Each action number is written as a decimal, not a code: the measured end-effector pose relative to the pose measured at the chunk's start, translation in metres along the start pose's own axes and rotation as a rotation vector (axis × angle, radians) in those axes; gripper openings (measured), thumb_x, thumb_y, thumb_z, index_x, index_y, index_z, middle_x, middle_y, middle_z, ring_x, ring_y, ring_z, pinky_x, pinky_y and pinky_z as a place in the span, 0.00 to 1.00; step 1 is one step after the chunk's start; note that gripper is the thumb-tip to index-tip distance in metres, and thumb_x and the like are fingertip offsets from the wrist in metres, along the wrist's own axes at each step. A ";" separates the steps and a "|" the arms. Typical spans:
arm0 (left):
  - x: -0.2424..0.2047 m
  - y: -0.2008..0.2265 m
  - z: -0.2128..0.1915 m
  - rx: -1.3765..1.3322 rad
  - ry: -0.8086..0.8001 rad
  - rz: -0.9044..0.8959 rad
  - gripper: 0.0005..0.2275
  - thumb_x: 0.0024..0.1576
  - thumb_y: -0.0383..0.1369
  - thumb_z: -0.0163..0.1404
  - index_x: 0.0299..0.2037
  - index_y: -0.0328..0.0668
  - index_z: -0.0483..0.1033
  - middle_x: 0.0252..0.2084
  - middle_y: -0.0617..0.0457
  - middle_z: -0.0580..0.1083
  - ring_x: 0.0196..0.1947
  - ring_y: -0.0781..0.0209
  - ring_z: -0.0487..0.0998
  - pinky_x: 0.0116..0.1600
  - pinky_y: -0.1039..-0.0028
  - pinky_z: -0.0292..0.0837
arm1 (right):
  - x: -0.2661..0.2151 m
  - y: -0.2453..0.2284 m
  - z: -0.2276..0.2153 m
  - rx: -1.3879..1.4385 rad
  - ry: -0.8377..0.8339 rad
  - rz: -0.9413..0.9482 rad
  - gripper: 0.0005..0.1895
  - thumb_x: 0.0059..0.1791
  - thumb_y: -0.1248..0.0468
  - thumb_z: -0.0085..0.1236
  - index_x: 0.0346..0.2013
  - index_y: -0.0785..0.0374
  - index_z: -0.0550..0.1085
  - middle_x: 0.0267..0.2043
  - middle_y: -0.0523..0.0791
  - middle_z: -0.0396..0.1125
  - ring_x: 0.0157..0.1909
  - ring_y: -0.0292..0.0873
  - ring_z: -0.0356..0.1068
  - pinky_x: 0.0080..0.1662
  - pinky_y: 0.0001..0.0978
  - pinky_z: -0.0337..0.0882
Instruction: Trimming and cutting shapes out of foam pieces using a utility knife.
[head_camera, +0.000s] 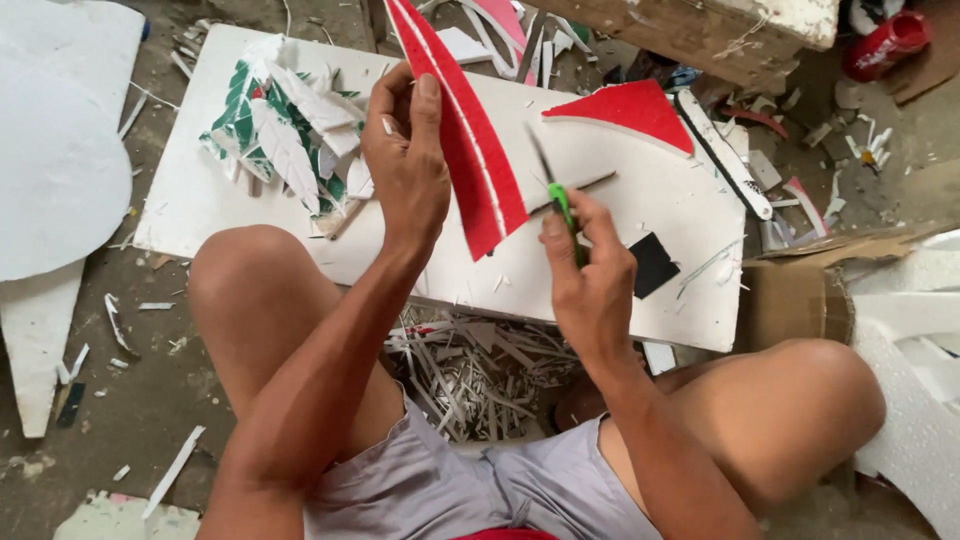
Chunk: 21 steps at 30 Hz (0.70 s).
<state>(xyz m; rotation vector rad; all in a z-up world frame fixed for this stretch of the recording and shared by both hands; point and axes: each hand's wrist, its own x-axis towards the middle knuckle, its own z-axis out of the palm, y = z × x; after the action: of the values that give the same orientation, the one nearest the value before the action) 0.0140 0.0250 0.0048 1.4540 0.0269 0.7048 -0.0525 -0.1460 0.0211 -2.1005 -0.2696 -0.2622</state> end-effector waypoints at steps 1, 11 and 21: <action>0.001 -0.001 0.000 0.000 0.005 0.002 0.16 0.65 0.40 0.42 0.55 0.34 0.68 0.44 0.49 0.73 0.42 0.63 0.73 0.49 0.74 0.72 | -0.003 -0.004 0.000 0.000 -0.003 -0.004 0.21 0.55 0.53 0.45 0.54 0.65 0.69 0.32 0.45 0.71 0.23 0.35 0.62 0.24 0.27 0.59; 0.017 -0.012 -0.013 0.004 0.140 0.066 0.14 0.64 0.39 0.42 0.53 0.37 0.69 0.40 0.50 0.73 0.37 0.64 0.72 0.43 0.74 0.74 | -0.016 -0.022 0.011 -0.198 -0.061 -0.272 0.15 0.49 0.71 0.56 0.51 0.67 0.76 0.28 0.46 0.71 0.18 0.37 0.58 0.24 0.30 0.60; 0.015 -0.015 -0.009 -0.008 0.132 0.009 0.18 0.63 0.40 0.44 0.56 0.34 0.68 0.41 0.48 0.72 0.39 0.62 0.72 0.45 0.71 0.71 | -0.014 -0.029 0.011 -0.118 -0.144 -0.143 0.15 0.49 0.68 0.54 0.50 0.70 0.76 0.36 0.49 0.77 0.18 0.34 0.61 0.22 0.26 0.61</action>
<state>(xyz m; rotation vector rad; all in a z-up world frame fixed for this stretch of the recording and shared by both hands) 0.0286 0.0410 -0.0047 1.3987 0.1190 0.8066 -0.0739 -0.1228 0.0344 -2.2235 -0.5017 -0.2159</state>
